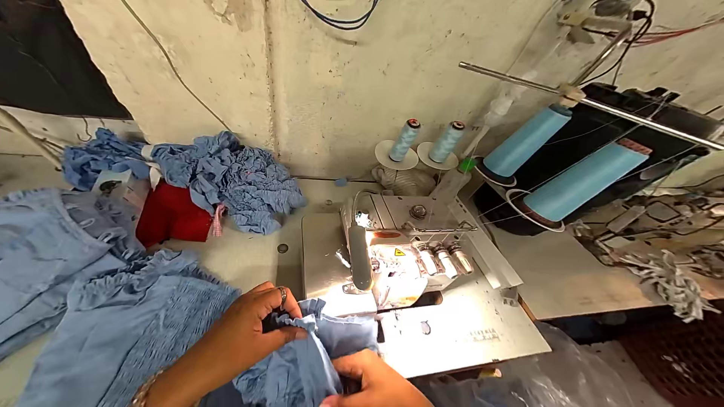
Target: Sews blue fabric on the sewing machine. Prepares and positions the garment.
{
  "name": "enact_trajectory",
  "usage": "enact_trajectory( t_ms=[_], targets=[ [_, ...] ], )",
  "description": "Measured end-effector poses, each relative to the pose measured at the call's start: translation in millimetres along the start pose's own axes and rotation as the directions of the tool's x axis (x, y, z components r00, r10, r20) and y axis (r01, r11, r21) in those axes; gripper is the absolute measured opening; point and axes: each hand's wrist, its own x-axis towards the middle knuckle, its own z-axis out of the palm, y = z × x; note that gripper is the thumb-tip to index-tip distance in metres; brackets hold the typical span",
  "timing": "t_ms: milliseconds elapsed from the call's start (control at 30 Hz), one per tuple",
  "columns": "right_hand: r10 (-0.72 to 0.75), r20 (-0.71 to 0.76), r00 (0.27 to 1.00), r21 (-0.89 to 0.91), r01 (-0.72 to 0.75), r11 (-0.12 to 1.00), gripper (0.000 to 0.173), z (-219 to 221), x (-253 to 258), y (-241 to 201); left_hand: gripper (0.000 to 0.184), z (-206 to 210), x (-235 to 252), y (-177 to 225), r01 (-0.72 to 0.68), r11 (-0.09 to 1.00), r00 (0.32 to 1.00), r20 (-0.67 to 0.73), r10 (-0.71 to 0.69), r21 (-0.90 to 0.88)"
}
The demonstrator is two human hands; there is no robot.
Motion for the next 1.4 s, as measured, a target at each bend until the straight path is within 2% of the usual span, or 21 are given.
enact_trajectory(
  t_ms=[33, 100, 200, 267, 367, 467, 600, 633, 667, 733, 800, 833, 900, 967, 1033, 1067, 1133, 1200, 1300, 1400],
  targets=[
    [-0.022, -0.121, 0.992, -0.035, 0.018, 0.999, 0.034, -0.2, -1.3, -0.5, 0.024, 2.7, 0.2, -0.3, 0.001, 0.999, 1.000, -0.018, 0.000, 0.045],
    [-0.106, -0.344, 0.933, -0.128, 0.065, 0.990, 0.032, 1.7, 3.0, -6.1, 0.024, 7.5, 0.4, 1.6, -0.015, 0.996, 0.999, -0.038, 0.019, 0.091],
    [-0.237, -0.476, 0.847, -0.174, 0.173, 0.969, 0.023, 5.3, 16.5, -11.1, 0.024, 10.7, 1.9, 2.1, -0.050, 0.991, 0.998, -0.030, 0.054, 0.121],
    [-0.308, -0.515, 0.800, -0.232, 0.215, 0.948, 0.019, 6.8, 19.4, -12.4, 0.023, 10.4, 2.1, 3.9, -0.044, 0.994, 0.998, -0.047, 0.048, 0.099],
    [-0.426, -0.534, 0.730, -0.443, 0.188, 0.876, 0.018, 8.2, 14.8, -9.2, 0.023, 9.1, -1.5, 2.4, -0.038, 0.998, 0.996, -0.078, 0.041, 0.047],
    [-0.463, -0.530, 0.711, -0.447, 0.230, 0.865, 0.015, 4.7, 10.5, -9.5, 0.022, 10.0, -3.8, 0.8, -0.028, 0.999, 0.998, -0.057, 0.027, -0.030],
    [-0.473, -0.606, 0.639, -0.558, 0.081, 0.826, 0.017, 3.7, 20.4, -3.6, 0.019, 19.7, -7.4, 2.5, -0.012, 0.993, 1.000, -0.017, 0.010, -0.116],
    [-0.471, -0.597, 0.650, -0.585, 0.049, 0.810, 0.017, 4.5, 24.8, -2.1, 0.019, 23.9, -10.6, 3.5, -0.006, 0.995, 1.000, -0.030, 0.003, -0.101],
    [-0.473, -0.576, 0.667, -0.606, 0.040, 0.794, 0.017, 6.9, 29.9, -2.2, 0.020, 27.1, -15.6, 5.0, -0.006, 0.999, 0.998, -0.067, 0.004, -0.034],
    [-0.498, -0.508, 0.703, -0.622, 0.101, 0.776, 0.013, 16.8, 40.5, -13.6, 0.021, 23.4, -29.5, 11.9, -0.008, 0.972, 0.976, -0.210, 0.059, 0.233],
    [-0.504, -0.435, 0.746, -0.520, 0.248, 0.817, 0.009, 32.3, 49.0, -40.0, 0.020, 1.1, -45.3, 26.6, 0.011, 0.893, 0.950, -0.283, 0.130, 0.449],
    [-0.520, -0.420, 0.744, -0.453, 0.325, 0.830, 0.009, 38.8, 52.5, -54.6, 0.019, -12.9, -50.4, 31.9, -0.007, 0.850, 0.940, -0.287, 0.185, 0.526],
    [-0.568, -0.452, 0.688, -0.314, 0.474, 0.823, 0.010, 42.8, 55.6, -76.5, 0.016, -41.8, -46.9, 26.6, -0.144, 0.732, 0.901, -0.218, 0.376, 0.666],
    [-0.544, -0.550, 0.634, -0.185, 0.542, 0.820, 0.011, 37.6, 50.7, -79.2, 0.016, -58.1, -14.3, 9.7, -0.372, 0.581, 0.807, -0.056, 0.588, 0.724],
    [-0.438, -0.663, 0.607, -0.110, 0.499, 0.859, 0.010, 34.8, 38.5, -55.2, 0.015, -34.5, 39.7, 17.7, -0.580, 0.442, 0.667, 0.088, 0.739, 0.685],
    [-0.361, -0.720, 0.593, -0.085, 0.441, 0.893, 0.010, 37.3, 30.1, -34.7, 0.015, -11.0, 54.0, 16.7, -0.635, 0.436, 0.653, 0.140, 0.744, 0.638],
    [-0.155, -0.808, 0.569, 0.008, 0.273, 0.962, 0.009, 47.9, 11.1, 7.2, 0.022, 44.8, 58.7, -2.8, -0.644, 0.541, 0.715, 0.174, 0.677, 0.542],
    [0.007, -0.816, 0.578, 0.068, 0.084, 0.994, 0.011, 50.0, -8.9, 37.8, 0.026, 83.8, 52.5, -15.8, -0.573, 0.655, 0.805, 0.189, 0.562, 0.492],
    [-0.011, -0.774, 0.633, -0.070, -0.068, 0.995, 0.018, 32.8, -29.0, 50.2, 0.030, 97.7, 39.4, -7.3, -0.485, 0.672, 0.866, 0.200, 0.459, 0.560],
    [-0.068, -0.830, 0.554, -0.087, -0.009, 0.996, 0.025, 1.9, -27.2, 38.5, 0.027, 91.2, 41.8, -10.3, -0.475, 0.753, 0.877, 0.173, 0.449, 0.456]
  ],
)
